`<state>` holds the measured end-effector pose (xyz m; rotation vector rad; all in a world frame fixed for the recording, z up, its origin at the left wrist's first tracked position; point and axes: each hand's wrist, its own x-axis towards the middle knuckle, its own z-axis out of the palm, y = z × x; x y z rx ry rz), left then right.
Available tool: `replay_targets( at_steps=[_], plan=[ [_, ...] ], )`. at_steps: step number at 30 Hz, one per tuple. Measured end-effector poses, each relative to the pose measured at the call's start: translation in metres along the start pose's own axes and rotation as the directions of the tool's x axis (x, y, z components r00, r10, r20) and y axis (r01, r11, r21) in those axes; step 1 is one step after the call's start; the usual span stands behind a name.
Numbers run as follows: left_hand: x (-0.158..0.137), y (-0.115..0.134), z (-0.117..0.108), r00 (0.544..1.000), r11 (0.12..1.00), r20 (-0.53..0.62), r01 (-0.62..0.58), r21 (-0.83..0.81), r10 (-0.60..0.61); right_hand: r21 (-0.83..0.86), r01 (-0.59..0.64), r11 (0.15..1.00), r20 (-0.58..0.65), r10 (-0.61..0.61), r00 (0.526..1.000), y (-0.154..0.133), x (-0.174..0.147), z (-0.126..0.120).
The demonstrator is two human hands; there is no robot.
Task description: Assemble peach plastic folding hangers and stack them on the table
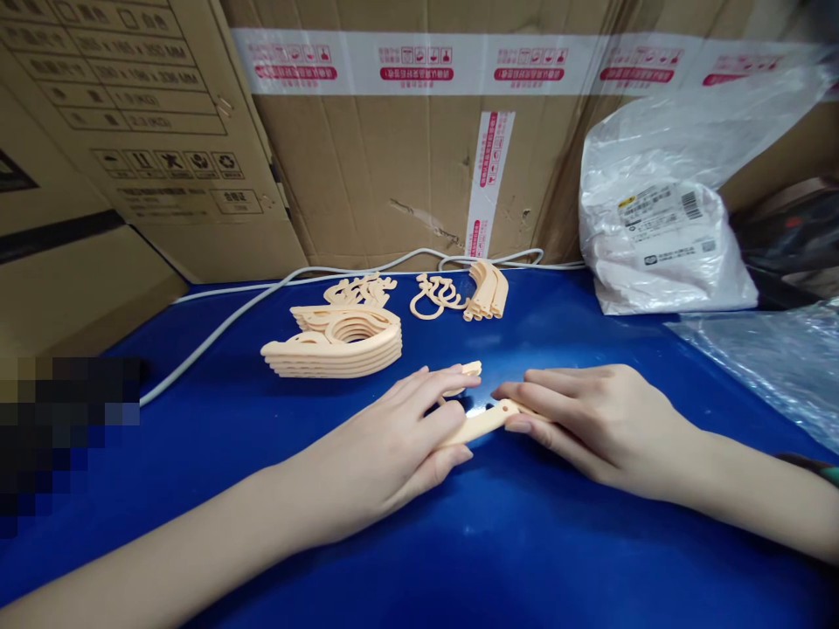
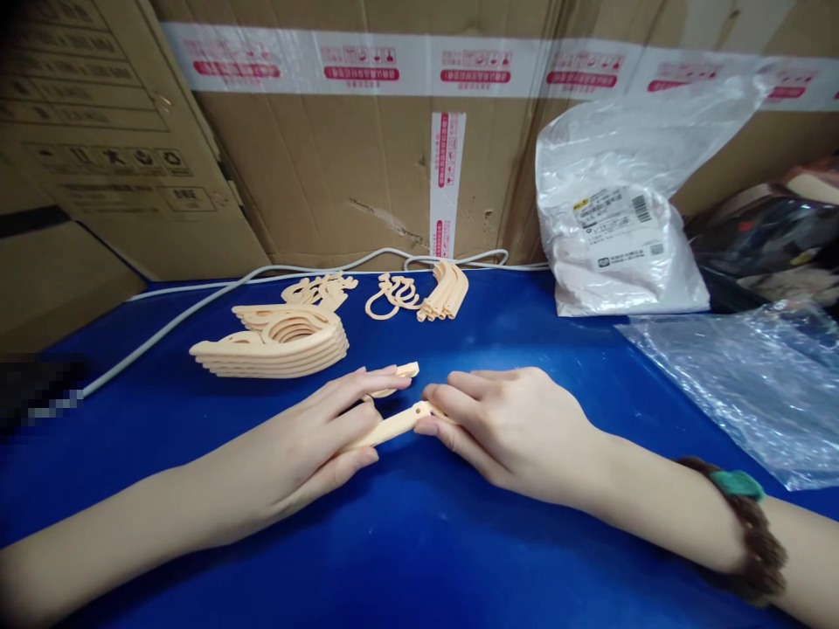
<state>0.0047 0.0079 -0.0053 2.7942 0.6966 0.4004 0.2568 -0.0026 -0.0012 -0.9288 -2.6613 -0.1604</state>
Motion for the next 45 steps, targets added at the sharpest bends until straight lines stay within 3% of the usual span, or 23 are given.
replay_targets(
  at_steps=[21, 36, 45],
  plan=[
    [-0.0012, -0.0014, 0.002, 0.999, 0.999, 0.012, -0.042, -0.011, 0.042, -0.097, 0.097, 0.991, -0.062, -0.103, 0.993, 0.0006, 0.0006, -0.0044],
    [-0.0003, -0.0002, 0.0017, 0.999, 0.999, 0.028, -0.041, -0.015, 0.041, -0.075, 0.1, 0.992, -0.046, -0.103, 0.994, 0.0, 0.0015, -0.0043],
    [0.0015, 0.0003, 0.0023, 0.998, 0.999, 0.053, -0.038, 0.009, 0.037, 0.078, 0.039, 0.996, 0.011, -0.04, 0.999, 0.0019, 0.0021, -0.0014]
  ],
)
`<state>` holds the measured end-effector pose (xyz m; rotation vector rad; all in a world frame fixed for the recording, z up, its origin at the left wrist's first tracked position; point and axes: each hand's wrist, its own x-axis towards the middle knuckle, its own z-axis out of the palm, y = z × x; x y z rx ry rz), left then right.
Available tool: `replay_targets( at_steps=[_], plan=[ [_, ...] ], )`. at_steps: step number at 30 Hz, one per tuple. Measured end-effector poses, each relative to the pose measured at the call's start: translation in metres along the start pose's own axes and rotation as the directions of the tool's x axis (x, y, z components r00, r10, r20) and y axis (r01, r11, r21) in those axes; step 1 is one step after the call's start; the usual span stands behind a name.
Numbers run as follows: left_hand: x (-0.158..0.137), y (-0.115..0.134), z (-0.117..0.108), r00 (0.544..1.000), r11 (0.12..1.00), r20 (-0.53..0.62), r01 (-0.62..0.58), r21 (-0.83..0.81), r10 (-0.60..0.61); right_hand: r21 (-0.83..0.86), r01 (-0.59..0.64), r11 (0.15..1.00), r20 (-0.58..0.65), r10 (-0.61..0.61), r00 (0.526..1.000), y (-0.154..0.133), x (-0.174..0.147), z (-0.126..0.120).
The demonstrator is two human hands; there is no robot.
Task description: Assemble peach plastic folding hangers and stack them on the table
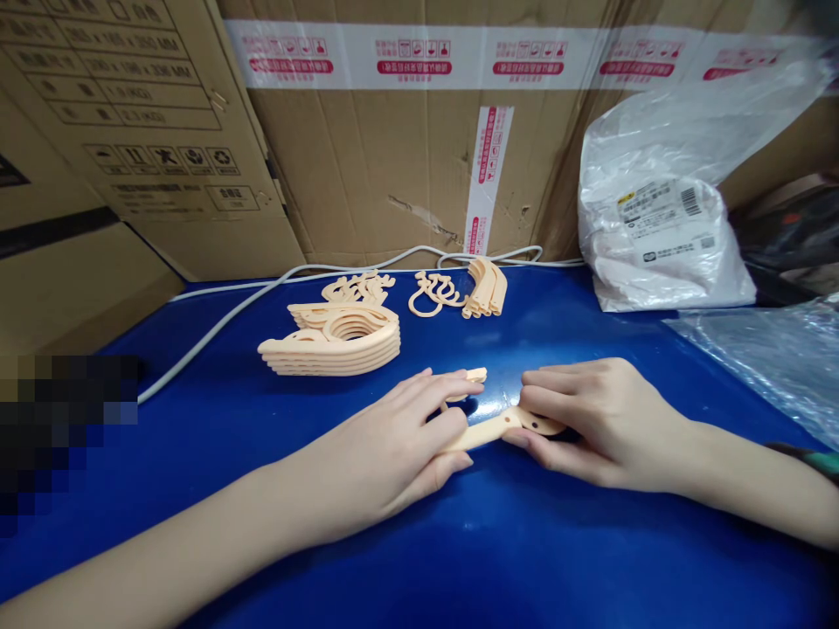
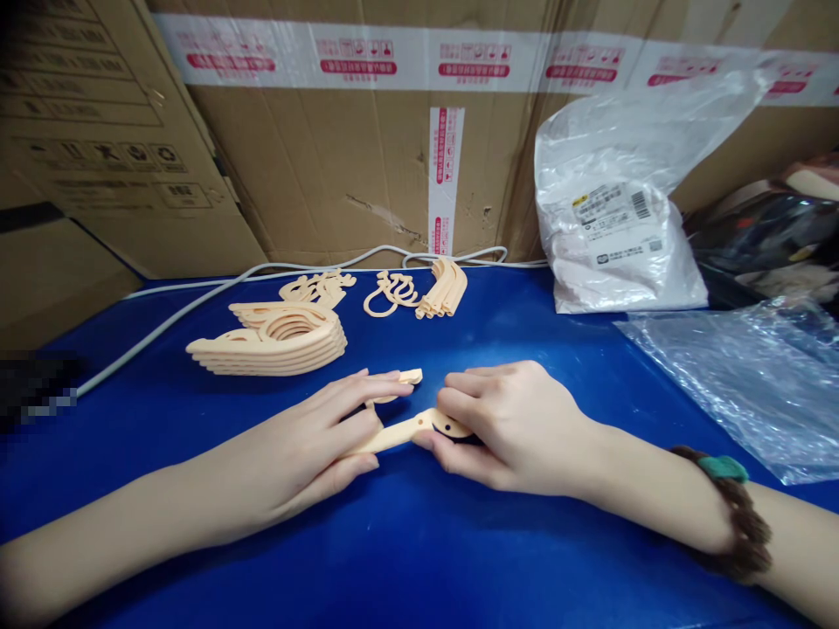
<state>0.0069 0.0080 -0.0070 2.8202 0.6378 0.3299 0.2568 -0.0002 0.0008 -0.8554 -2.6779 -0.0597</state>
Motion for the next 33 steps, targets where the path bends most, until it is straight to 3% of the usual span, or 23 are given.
replay_targets(
  at_steps=[12, 23, 33],
  plan=[
    [-0.0017, 0.0012, -0.0018, 1.0, 0.999, 0.008, 0.012, -0.033, -0.012, 0.074, -0.065, 0.995, 0.055, 0.061, 0.997, 0.0009, 0.0008, 0.002],
    [-0.0027, 0.0017, -0.002, 0.999, 0.993, -0.031, 0.015, -0.117, -0.019, 0.024, -0.004, 1.0, 0.019, 0.003, 1.0, 0.0001, 0.0003, 0.002],
    [-0.0019, 0.0013, -0.0031, 0.981, 0.951, -0.056, 0.166, -0.259, -0.186, -0.022, 0.043, 0.999, 0.012, -0.043, 0.999, -0.0024, 0.0009, -0.0004]
  ],
)
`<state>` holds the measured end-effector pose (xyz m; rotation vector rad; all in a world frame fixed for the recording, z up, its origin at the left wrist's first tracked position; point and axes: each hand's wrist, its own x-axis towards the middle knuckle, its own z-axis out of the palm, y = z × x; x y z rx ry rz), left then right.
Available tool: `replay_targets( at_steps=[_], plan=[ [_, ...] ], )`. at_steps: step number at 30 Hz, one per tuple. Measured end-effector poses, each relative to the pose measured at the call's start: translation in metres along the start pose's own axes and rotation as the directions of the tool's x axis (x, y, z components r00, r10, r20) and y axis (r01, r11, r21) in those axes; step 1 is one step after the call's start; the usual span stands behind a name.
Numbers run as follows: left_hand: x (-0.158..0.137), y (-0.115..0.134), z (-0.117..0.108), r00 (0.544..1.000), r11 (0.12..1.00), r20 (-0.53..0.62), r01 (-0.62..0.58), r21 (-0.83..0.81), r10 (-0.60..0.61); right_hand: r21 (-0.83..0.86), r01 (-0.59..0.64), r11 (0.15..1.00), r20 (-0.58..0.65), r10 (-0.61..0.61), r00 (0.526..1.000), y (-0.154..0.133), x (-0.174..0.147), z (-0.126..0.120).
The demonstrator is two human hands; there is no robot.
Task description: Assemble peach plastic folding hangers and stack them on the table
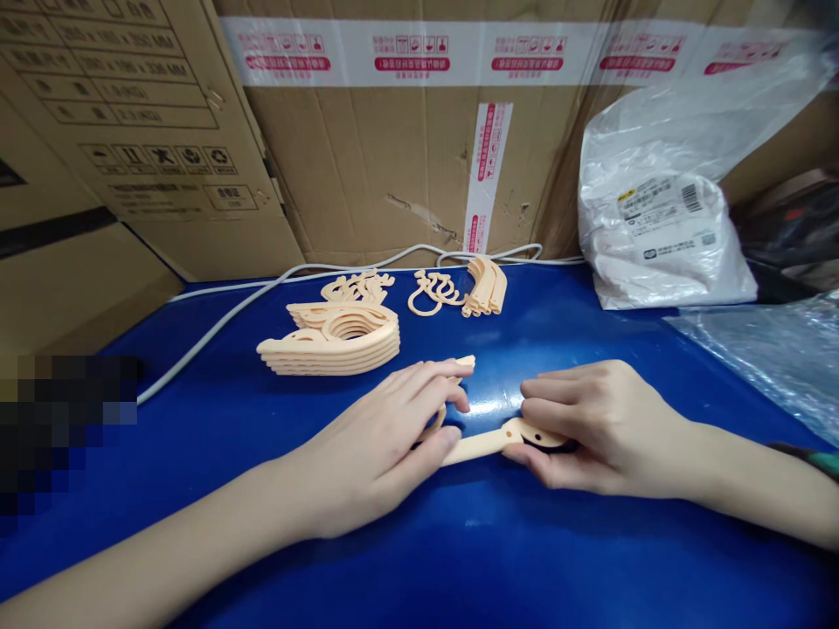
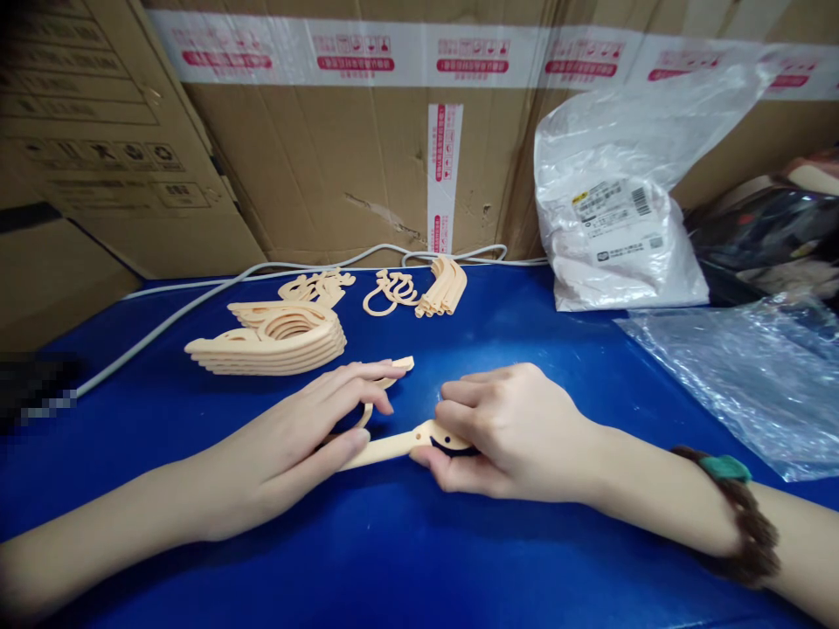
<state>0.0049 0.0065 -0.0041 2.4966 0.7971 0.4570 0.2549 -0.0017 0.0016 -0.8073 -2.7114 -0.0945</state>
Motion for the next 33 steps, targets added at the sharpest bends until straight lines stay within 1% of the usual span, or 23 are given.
replay_targets(
  at_steps=[5, 8, 10, 17, 26, 33],
  plan=[
    [0.0014, -0.0025, -0.0004, 0.996, 0.988, -0.059, 0.051, -0.144, -0.06, -0.01, 0.002, 1.0, 0.003, -0.002, 1.0, 0.0003, -0.0008, 0.0008],
    [0.0013, -0.0032, 0.0007, 0.992, 0.969, -0.066, 0.093, -0.229, -0.11, -0.014, 0.013, 1.0, 0.003, -0.012, 1.0, 0.0007, -0.0014, 0.0011],
    [0.0014, -0.0034, 0.0014, 0.989, 0.961, -0.07, 0.106, -0.256, -0.128, -0.021, 0.018, 1.0, 0.002, -0.018, 1.0, 0.001, -0.0017, 0.0014],
    [0.0027, -0.0059, 0.0031, 0.989, 0.974, -0.117, 0.059, -0.218, -0.087, -0.026, 0.024, 0.999, -0.012, -0.025, 1.0, 0.001, -0.0032, 0.002],
    [0.0021, -0.0067, 0.0031, 0.99, 0.974, -0.114, 0.061, -0.219, -0.088, -0.027, 0.027, 0.999, -0.003, -0.027, 1.0, 0.0004, -0.0024, 0.001],
    [0.0024, -0.0069, 0.0032, 0.989, 0.967, -0.098, 0.085, -0.242, -0.111, -0.021, 0.028, 0.999, -0.011, -0.029, 1.0, 0.0007, -0.0049, 0.0025]
  ],
)
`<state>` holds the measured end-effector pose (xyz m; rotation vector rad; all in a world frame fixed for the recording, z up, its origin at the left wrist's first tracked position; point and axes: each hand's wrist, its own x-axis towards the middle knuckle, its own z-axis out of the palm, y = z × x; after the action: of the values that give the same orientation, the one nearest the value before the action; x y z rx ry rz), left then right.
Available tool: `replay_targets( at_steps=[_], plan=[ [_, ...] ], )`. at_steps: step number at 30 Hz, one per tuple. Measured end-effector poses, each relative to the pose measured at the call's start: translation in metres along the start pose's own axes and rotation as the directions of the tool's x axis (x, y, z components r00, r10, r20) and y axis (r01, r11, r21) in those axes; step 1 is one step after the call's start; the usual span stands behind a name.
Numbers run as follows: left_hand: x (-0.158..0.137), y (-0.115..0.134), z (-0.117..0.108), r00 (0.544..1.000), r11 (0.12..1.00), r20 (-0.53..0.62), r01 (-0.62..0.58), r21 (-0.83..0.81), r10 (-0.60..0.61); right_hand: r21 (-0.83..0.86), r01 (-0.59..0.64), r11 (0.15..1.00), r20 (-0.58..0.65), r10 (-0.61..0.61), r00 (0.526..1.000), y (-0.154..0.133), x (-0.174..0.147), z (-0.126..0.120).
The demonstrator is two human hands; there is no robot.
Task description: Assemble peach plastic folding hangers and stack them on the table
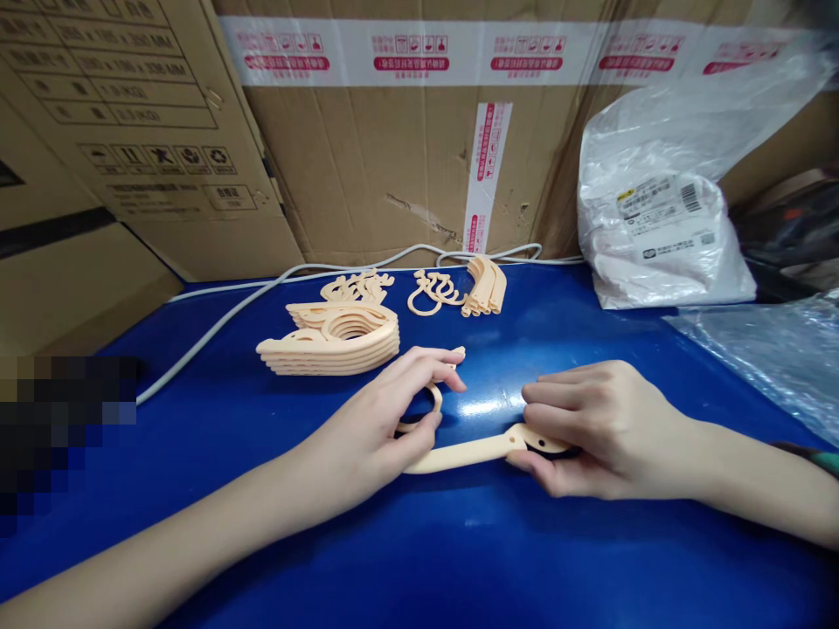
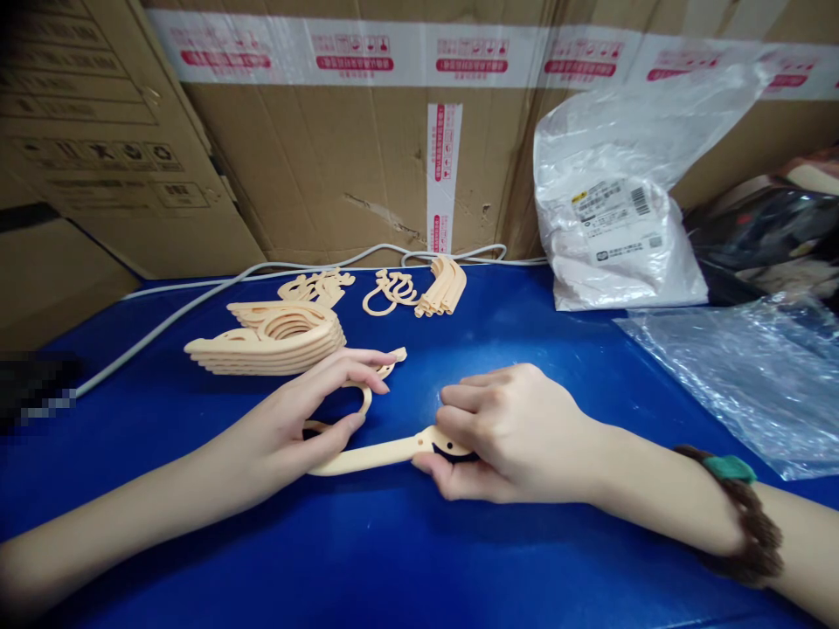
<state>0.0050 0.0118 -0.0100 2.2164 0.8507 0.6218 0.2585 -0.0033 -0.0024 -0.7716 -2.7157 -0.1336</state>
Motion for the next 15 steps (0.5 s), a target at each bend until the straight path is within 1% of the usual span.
replay_targets(
  at_steps=[9, 13, 15],
  plan=[
    [0.0, 0.001, 0.0, 1.0, 1.0, -0.004, -0.017, 0.012, 0.017, 0.015, 0.009, 1.0, -0.016, -0.008, 1.0, -0.0001, 0.0014, -0.0003],
    [0.0018, -0.0031, 0.0005, 0.997, 0.998, -0.061, -0.05, 0.035, 0.052, 0.023, 0.041, 0.999, -0.035, -0.04, 0.999, 0.0, 0.0009, 0.0005],
    [0.0032, -0.0057, 0.0005, 0.994, 0.997, -0.092, -0.058, 0.043, 0.062, 0.058, 0.075, 0.996, -0.034, -0.073, 0.997, -0.0005, 0.0004, 0.0006]
  ],
)
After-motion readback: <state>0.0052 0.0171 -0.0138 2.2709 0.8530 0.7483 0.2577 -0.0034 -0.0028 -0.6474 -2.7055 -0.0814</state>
